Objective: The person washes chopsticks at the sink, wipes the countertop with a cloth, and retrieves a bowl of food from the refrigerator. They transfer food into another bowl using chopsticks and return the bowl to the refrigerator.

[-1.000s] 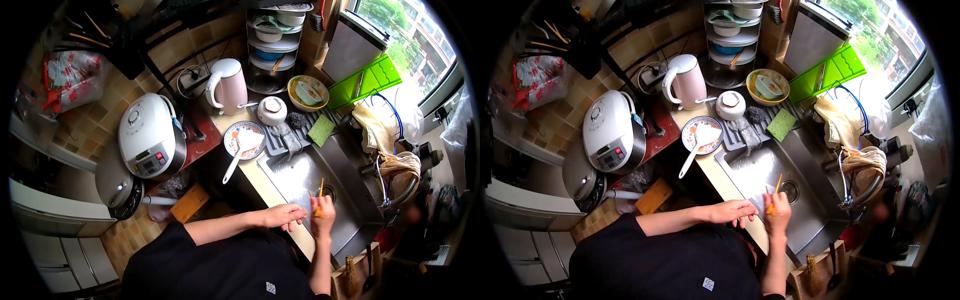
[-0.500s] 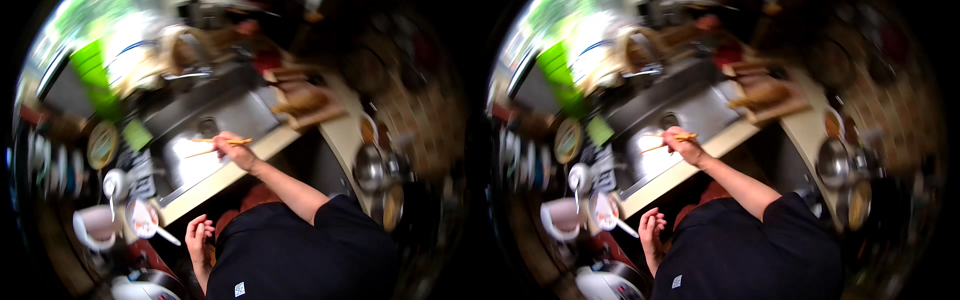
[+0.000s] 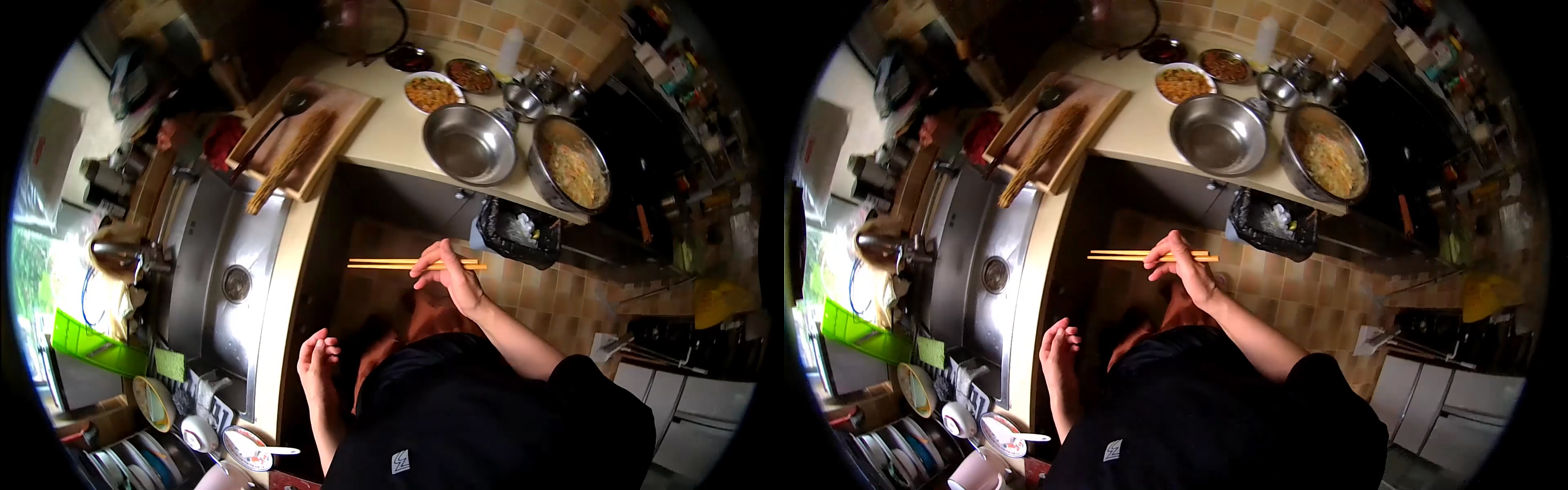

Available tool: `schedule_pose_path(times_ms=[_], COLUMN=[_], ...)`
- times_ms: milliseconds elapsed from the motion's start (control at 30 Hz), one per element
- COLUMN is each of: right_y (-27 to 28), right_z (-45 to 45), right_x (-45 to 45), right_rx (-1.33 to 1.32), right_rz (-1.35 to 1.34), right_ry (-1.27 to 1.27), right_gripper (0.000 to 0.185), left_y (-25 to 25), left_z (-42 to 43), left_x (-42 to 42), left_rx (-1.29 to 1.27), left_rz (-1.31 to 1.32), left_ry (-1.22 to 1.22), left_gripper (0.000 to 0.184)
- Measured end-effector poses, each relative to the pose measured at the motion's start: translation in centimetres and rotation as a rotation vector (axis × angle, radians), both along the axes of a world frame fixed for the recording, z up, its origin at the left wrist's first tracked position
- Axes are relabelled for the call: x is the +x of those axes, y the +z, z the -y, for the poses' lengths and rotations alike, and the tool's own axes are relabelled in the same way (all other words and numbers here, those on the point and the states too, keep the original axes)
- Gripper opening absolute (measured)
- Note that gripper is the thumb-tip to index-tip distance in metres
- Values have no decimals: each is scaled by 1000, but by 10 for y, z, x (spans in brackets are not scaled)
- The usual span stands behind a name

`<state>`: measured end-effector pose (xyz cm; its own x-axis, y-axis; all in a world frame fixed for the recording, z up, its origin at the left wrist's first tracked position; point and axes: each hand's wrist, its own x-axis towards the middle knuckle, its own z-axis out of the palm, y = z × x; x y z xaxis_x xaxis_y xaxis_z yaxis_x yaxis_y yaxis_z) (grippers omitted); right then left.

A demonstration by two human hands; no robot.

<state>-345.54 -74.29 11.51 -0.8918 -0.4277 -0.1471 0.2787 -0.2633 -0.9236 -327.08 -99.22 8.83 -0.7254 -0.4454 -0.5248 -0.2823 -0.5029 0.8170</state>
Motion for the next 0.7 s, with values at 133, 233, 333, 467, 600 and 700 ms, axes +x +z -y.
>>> schedule_pose_path(times_ms=[133,233,333,467,600,700], right_y=[-4,-4,-2,11,10,1], right_z=[-82,-153,-229,-322,-395,-435], right_x=[-23,-49,-74,-106,-112,-98], right_rx=[-218,-251,-247,-169,-101,-68], right_rz=[210,231,124,3,-47,-84], right_ry=[-126,-206,-253,-447,-694,-822], right_gripper=[52,49,42,35,32,30], left_y=[-9,-22,-15,-10,5,-14], left_z=[-65,-126,-199,-288,-359,-399], left_x=[-47,-75,-104,-160,-239,-306], left_rx=[-8,33,69,114,161,174], left_rz=[30,79,82,100,103,39], left_ry=[-74,-78,-94,-318,-623,-820], left_gripper=[24,23,25,39,65,85])
